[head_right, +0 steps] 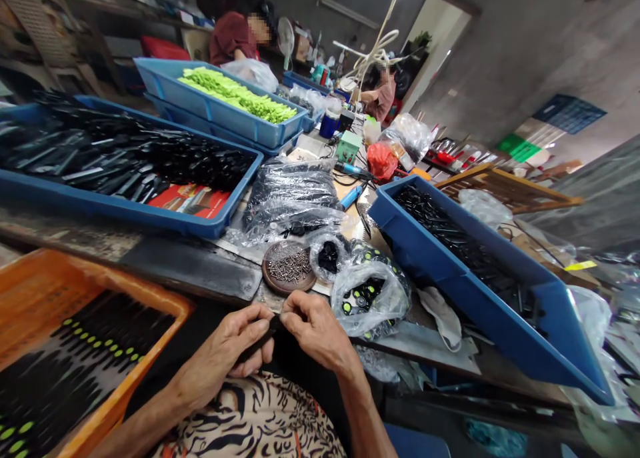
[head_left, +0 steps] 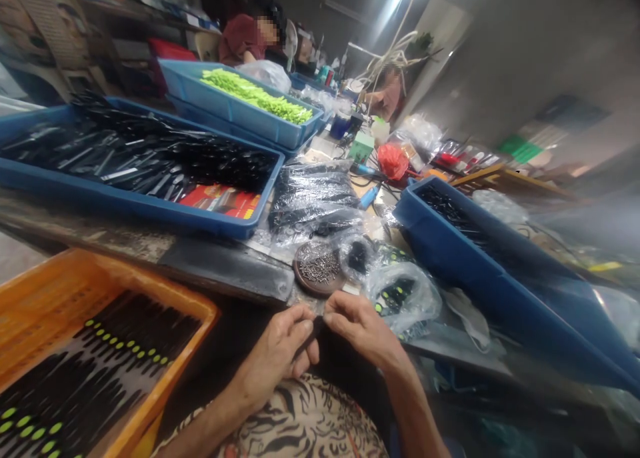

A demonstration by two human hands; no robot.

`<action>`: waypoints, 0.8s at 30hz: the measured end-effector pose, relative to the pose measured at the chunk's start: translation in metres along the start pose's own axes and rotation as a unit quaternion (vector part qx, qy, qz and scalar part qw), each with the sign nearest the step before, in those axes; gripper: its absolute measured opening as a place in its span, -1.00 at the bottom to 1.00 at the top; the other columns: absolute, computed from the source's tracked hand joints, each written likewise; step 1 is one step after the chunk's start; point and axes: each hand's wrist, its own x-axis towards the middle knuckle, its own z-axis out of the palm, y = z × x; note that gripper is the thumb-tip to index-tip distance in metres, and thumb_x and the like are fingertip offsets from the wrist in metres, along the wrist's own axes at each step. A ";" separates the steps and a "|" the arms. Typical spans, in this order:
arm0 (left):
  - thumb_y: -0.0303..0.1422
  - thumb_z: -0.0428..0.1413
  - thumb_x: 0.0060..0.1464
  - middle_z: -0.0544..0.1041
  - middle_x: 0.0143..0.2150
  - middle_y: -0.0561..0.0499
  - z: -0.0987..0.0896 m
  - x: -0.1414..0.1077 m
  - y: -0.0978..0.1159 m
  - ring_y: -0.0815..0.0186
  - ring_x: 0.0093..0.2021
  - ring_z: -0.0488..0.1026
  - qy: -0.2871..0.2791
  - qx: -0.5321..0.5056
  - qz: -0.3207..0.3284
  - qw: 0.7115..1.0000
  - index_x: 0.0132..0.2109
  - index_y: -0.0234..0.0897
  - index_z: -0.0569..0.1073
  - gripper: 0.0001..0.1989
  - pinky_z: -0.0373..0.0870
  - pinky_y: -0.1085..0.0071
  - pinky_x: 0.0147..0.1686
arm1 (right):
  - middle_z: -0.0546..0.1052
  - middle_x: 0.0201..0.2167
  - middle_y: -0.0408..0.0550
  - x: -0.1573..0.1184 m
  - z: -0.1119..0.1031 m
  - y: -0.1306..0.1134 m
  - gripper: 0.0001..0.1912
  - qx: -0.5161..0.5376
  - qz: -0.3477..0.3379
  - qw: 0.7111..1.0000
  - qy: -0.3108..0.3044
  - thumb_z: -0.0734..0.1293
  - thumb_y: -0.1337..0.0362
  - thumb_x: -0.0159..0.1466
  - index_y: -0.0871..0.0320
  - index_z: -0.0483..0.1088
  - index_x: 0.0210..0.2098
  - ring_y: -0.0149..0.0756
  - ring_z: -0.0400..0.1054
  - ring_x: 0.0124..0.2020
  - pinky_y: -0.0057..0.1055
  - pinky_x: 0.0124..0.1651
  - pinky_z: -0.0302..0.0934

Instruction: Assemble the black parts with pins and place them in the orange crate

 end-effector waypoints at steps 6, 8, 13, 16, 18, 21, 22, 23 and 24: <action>-0.26 -0.07 0.13 0.36 -0.61 0.10 0.001 0.001 -0.001 0.56 -0.72 0.05 0.011 0.046 -0.021 0.999 -0.36 -0.29 0.25 -0.81 -0.14 0.59 -0.71 | 0.18 -0.63 -0.24 0.006 -0.005 0.003 -0.90 0.003 0.014 0.999 -0.044 0.19 0.37 0.08 0.18 0.24 -0.56 -0.44 0.03 -0.54 -0.52 -0.50 -0.11; -0.26 -0.05 0.12 0.35 -0.62 0.11 0.000 0.003 -0.002 0.56 -0.73 0.05 0.012 0.040 -0.024 0.999 -0.37 -0.29 0.24 -0.81 -0.15 0.59 -0.72 | 0.20 -0.62 -0.24 0.006 -0.003 0.003 -0.89 0.024 0.025 0.999 -0.039 0.20 0.36 0.08 0.18 0.25 -0.57 -0.44 0.04 -0.54 -0.53 -0.51 -0.10; -0.27 -0.04 0.11 0.35 -0.63 0.11 -0.001 0.004 -0.001 0.57 -0.74 0.02 0.035 0.018 -0.007 0.999 -0.41 -0.29 0.25 -0.80 -0.17 0.61 -0.74 | 0.25 -0.63 -0.23 0.000 0.011 0.004 -0.81 0.116 0.057 0.992 0.004 0.22 0.23 0.17 0.18 0.25 -0.53 -0.49 0.06 -0.60 -0.56 -0.57 -0.10; -0.29 -0.04 0.10 0.34 -0.66 0.12 -0.001 0.004 0.000 0.57 -0.75 0.02 0.058 0.027 0.003 0.998 -0.44 -0.29 0.24 -0.80 -0.14 0.61 -0.75 | 0.20 -0.68 -0.26 -0.005 0.025 0.005 -0.72 0.175 0.069 0.982 0.030 0.19 0.13 0.22 0.18 0.23 -0.52 -0.52 0.01 -0.67 -0.56 -0.63 -0.13; -0.29 -0.03 0.09 0.33 -0.67 0.13 -0.001 0.004 0.001 0.57 -0.76 0.02 0.074 0.039 0.001 0.997 -0.46 -0.28 0.23 -0.79 -0.14 0.62 -0.76 | 0.16 -0.71 -0.30 -0.008 0.033 0.006 -0.72 0.210 0.074 0.974 0.043 0.21 0.11 0.21 0.18 0.23 -0.50 -0.53 -0.01 -0.70 -0.57 -0.65 -0.12; -0.28 -0.04 0.10 0.34 -0.67 0.12 -0.001 0.003 0.000 0.56 -0.76 0.05 0.087 0.071 0.009 0.994 -0.47 -0.28 0.23 -0.77 -0.11 0.62 -0.76 | 0.20 -0.70 -0.29 -0.010 0.041 0.007 -0.74 0.255 0.083 0.962 0.052 0.25 0.12 0.18 0.19 0.22 -0.47 -0.54 0.02 -0.70 -0.57 -0.64 -0.09; -0.28 -0.05 0.10 0.34 -0.67 0.12 -0.001 0.003 -0.001 0.55 -0.76 0.06 0.089 0.083 0.013 0.992 -0.47 -0.28 0.23 -0.77 -0.09 0.62 -0.76 | 0.22 -0.70 -0.28 -0.010 0.042 0.007 -0.74 0.263 0.087 0.959 0.053 0.25 0.12 0.18 0.19 0.22 -0.48 -0.54 0.02 -0.70 -0.57 -0.64 -0.09; -0.28 -0.05 0.10 0.34 -0.68 0.12 -0.001 0.003 -0.001 0.55 -0.76 0.08 0.091 0.096 0.017 0.991 -0.48 -0.28 0.22 -0.76 -0.07 0.62 -0.76 | 0.23 -0.70 -0.28 -0.010 0.043 0.008 -0.74 0.267 0.091 0.958 0.054 0.24 0.12 0.18 0.19 0.21 -0.48 -0.54 0.02 -0.70 -0.58 -0.64 -0.09; -0.28 -0.06 0.11 0.34 -0.68 0.12 -0.001 0.003 -0.002 0.54 -0.76 0.09 0.093 0.107 0.020 0.990 -0.48 -0.27 0.22 -0.76 -0.05 0.61 -0.75 | 0.22 -0.69 -0.27 -0.010 0.043 0.008 -0.73 0.268 0.095 0.957 0.056 0.24 0.12 0.18 0.19 0.21 -0.49 -0.54 0.01 -0.70 -0.58 -0.64 -0.10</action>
